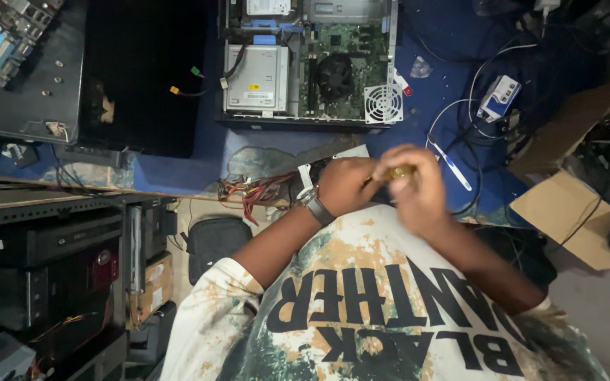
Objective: The person uses a yellow screwdriver to remove screws from a power supply unit and then from the motherboard inside an open desktop computer case. The power supply is removed and set aside on the table. The person continues to unscrew components on the motherboard.
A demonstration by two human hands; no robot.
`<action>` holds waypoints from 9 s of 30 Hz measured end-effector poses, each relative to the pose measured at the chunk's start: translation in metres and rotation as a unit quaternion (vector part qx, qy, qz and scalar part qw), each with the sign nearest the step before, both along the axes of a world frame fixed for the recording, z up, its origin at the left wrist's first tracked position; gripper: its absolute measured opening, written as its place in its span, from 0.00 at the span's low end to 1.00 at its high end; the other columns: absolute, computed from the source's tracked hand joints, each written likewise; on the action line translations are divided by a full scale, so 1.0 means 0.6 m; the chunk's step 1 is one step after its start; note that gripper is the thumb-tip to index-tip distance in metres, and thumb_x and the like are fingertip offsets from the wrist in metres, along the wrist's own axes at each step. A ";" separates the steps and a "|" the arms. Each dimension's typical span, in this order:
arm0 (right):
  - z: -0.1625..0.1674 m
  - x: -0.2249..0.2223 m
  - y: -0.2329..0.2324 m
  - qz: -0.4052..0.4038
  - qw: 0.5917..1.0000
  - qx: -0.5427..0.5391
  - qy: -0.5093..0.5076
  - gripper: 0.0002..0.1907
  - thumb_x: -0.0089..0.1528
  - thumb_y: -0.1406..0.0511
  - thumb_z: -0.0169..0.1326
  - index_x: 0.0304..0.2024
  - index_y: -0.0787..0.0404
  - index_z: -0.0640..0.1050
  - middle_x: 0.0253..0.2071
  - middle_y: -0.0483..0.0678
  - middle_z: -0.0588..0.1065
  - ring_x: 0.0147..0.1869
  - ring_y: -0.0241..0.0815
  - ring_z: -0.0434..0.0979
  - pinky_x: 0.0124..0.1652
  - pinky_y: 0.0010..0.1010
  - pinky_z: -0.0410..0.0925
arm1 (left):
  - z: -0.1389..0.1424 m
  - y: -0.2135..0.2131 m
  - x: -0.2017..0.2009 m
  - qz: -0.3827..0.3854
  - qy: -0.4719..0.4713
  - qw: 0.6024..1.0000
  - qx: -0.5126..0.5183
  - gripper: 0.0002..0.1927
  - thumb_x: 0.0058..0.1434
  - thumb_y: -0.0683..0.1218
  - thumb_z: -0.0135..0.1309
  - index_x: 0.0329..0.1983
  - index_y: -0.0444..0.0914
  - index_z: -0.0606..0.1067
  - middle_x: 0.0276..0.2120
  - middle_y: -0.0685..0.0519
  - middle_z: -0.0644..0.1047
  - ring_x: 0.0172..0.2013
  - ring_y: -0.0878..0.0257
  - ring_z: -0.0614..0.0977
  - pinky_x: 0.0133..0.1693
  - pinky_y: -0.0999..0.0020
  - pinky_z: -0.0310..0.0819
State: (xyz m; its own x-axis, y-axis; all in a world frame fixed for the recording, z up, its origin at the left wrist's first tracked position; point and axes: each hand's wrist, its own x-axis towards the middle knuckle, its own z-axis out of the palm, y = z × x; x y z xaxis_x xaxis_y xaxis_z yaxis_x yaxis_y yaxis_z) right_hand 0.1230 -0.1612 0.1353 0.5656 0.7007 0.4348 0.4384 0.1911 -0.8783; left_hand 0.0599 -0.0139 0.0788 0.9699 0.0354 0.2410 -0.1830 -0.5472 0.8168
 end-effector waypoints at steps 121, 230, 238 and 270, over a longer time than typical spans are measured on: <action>-0.070 0.071 -0.014 0.230 0.958 0.027 0.171 0.32 0.74 0.48 0.38 0.21 0.58 0.70 0.21 0.46 0.71 0.25 0.34 0.70 0.31 0.27 0.61 | -0.059 0.016 0.023 -0.131 -0.096 0.986 -0.030 0.07 0.58 0.45 0.62 0.38 0.39 0.78 0.40 0.47 0.81 0.43 0.46 0.83 0.45 0.56 0.78; 0.031 0.107 -0.230 -0.173 0.958 -0.139 0.179 0.09 0.71 0.68 0.55 0.48 0.70 0.79 0.38 0.53 0.79 0.37 0.38 0.80 0.40 0.28 0.74 | -0.056 0.108 0.025 0.024 0.096 0.983 0.154 0.43 0.42 0.62 0.71 0.58 0.39 0.72 0.54 0.41 0.74 0.54 0.41 0.74 0.53 0.48 0.69; 0.142 0.112 -0.279 -0.307 0.935 -0.115 0.137 0.11 0.76 0.67 0.56 0.46 0.74 0.77 0.38 0.55 0.76 0.37 0.39 0.76 0.43 0.26 0.70 | -0.124 0.088 0.047 0.035 0.203 0.960 0.191 0.52 0.40 0.60 0.72 0.65 0.33 0.64 0.57 0.38 0.71 0.55 0.40 0.74 0.54 0.43 0.66; 0.069 0.083 -0.272 -0.363 0.915 -0.042 0.168 0.09 0.75 0.70 0.57 0.44 0.76 0.77 0.37 0.55 0.77 0.34 0.39 0.76 0.40 0.28 0.70 | -0.100 0.135 0.093 -0.029 0.163 0.975 0.150 0.51 0.36 0.61 0.73 0.62 0.39 0.67 0.58 0.37 0.71 0.54 0.38 0.76 0.54 0.48 0.73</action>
State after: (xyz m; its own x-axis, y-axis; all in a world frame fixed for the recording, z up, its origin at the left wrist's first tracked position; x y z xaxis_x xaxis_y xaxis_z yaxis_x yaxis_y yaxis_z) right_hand 0.1729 -0.3244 0.1765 0.9876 0.1092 0.1129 0.1257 -0.1178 -0.9851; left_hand 0.1154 0.0669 0.0187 0.9949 -0.0463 -0.0899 0.0223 -0.7665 0.6419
